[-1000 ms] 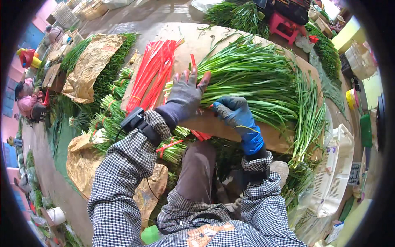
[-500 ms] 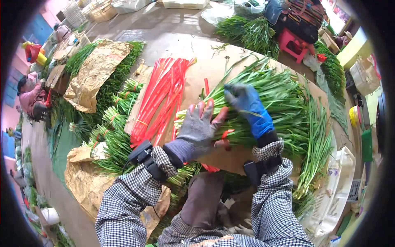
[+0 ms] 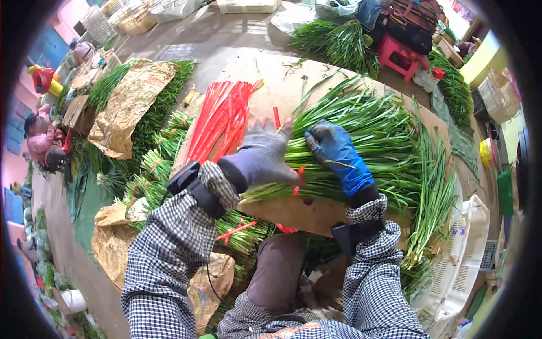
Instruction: The person bundles bunches of long green vegetables by hand and secures them with red plastic ties on a low wooden board.
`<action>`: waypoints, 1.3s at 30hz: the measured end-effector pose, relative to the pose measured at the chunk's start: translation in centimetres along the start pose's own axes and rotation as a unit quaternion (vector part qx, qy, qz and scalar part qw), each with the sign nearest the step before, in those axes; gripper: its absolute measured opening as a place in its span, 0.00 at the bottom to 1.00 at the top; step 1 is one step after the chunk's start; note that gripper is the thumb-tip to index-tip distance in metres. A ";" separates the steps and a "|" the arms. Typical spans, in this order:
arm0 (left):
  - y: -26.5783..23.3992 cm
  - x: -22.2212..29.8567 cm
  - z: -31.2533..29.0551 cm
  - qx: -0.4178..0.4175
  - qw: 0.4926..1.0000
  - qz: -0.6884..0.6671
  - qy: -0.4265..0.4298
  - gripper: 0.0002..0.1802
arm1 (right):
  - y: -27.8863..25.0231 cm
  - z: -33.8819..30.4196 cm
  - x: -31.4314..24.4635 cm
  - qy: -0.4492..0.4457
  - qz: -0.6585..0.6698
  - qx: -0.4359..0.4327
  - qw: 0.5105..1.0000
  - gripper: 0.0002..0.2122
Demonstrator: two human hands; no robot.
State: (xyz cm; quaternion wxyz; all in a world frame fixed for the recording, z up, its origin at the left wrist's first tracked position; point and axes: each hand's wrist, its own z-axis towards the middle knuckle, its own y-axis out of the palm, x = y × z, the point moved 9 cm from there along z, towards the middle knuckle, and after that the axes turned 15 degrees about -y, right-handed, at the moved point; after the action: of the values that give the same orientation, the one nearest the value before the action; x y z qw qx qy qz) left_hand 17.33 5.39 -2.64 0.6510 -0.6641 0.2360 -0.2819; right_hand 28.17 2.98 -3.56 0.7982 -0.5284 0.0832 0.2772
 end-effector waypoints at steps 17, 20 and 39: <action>2.7 3.5 -5.3 -0.130 0.990 -0.024 0.040 0.62 | -4.3 -1.1 -2.2 -0.039 0.052 0.049 0.997 0.07; 3.2 3.4 -5.8 -0.124 0.992 -0.025 0.019 0.64 | -2.8 0.9 -2.3 -0.005 0.071 0.000 0.997 0.09; 2.4 3.7 -6.2 -0.129 0.989 -0.068 0.007 0.62 | 3.4 3.0 1.2 -0.012 -0.010 -0.080 0.997 0.07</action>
State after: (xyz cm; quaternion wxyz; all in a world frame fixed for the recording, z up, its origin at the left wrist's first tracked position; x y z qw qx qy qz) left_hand 15.93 -1.76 -4.85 0.5375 -0.7553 0.2287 -0.2972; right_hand 26.94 7.04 -5.48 0.7574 -0.5876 0.0456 0.2810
